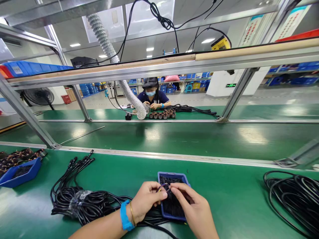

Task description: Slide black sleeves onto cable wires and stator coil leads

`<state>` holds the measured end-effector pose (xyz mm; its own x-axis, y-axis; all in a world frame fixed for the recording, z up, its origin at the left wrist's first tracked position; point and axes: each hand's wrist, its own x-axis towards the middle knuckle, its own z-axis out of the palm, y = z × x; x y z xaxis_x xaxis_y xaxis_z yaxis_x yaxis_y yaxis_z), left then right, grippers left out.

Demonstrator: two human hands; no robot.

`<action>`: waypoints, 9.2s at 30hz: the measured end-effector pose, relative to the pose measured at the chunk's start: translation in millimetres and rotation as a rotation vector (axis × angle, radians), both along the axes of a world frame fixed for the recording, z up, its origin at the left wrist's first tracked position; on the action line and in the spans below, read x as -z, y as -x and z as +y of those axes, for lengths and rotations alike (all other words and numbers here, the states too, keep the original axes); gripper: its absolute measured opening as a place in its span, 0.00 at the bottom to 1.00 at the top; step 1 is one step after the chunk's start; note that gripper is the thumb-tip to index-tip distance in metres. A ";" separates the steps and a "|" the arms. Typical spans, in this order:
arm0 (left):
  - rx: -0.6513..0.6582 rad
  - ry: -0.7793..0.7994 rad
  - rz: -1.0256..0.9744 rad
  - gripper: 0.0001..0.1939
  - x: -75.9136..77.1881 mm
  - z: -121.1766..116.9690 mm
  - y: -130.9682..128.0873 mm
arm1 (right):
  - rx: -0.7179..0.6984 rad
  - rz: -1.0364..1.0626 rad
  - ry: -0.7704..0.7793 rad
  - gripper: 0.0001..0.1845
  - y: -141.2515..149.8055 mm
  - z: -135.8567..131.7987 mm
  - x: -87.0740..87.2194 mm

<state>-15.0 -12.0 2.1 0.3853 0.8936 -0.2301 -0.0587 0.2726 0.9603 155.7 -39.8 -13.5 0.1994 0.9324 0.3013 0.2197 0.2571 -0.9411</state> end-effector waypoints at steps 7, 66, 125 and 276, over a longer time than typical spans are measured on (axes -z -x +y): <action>-0.012 0.005 0.001 0.28 0.8 -0.3 -0.2 | -0.028 -0.035 -0.040 0.13 1.5 0.4 -5.5; -0.034 -0.001 -0.163 0.21 5.4 1.8 6.4 | -0.072 -1.158 -0.206 0.11 -4.1 24.0 19.3; -0.019 -0.053 0.012 0.17 0.5 -1.2 3.9 | -0.093 -0.335 -0.230 0.13 -4.4 6.4 4.1; -0.062 0.039 -0.185 0.21 5.6 -7.5 -1.8 | -0.083 0.200 0.072 0.19 1.4 12.7 9.5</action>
<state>-13.3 -19.5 -3.5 0.3686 0.9089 -0.1951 -0.2514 0.2996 0.9203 154.2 -27.1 -23.0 0.1701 0.9659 0.1951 0.0075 0.1968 -0.9804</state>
